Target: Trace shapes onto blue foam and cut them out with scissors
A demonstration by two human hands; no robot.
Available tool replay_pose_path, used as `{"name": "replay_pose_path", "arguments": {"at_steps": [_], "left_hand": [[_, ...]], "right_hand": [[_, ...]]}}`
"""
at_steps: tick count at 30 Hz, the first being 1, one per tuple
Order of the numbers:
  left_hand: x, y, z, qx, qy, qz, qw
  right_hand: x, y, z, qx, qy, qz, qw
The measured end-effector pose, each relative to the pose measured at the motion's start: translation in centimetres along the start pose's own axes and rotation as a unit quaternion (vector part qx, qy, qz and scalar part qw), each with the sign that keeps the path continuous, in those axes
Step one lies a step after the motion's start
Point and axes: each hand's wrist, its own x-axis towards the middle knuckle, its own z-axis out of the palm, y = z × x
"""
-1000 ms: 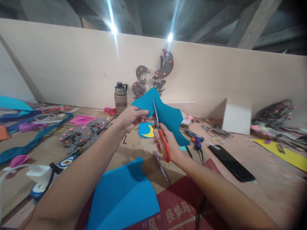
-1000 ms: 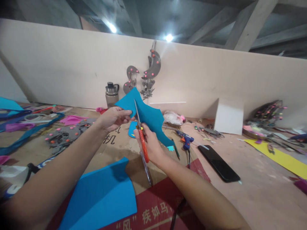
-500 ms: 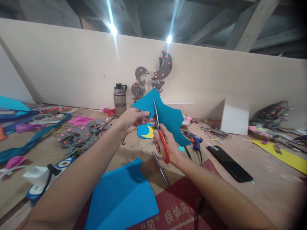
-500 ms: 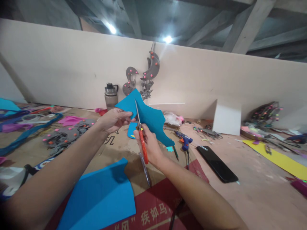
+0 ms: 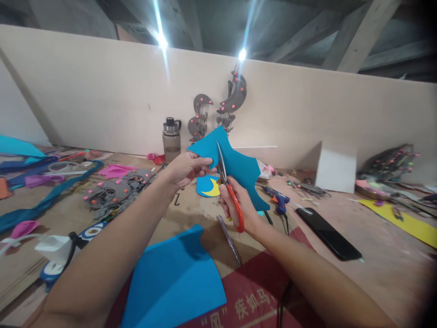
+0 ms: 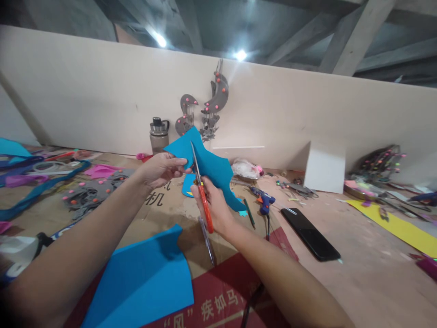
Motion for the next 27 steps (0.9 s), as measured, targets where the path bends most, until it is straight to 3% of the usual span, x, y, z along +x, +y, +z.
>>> {"name": "replay_pose_path", "arguments": {"at_steps": [10, 20, 27], "left_hand": [[0.1, 0.9, -2.4, 0.074, -0.006, -0.017, 0.997], [0.4, 1.1, -4.9, 0.213, -0.027, -0.013, 0.977], [0.5, 1.3, -5.7, 0.195, -0.028, -0.015, 0.980]], "right_hand": [[0.0, -2.2, -0.4, -0.009, -0.063, 0.068, 0.996], [0.4, -4.2, -1.5, -0.038, -0.156, 0.091, 0.983], [0.3, -5.0, -2.3, -0.119, -0.202, 0.089, 0.968]]}}
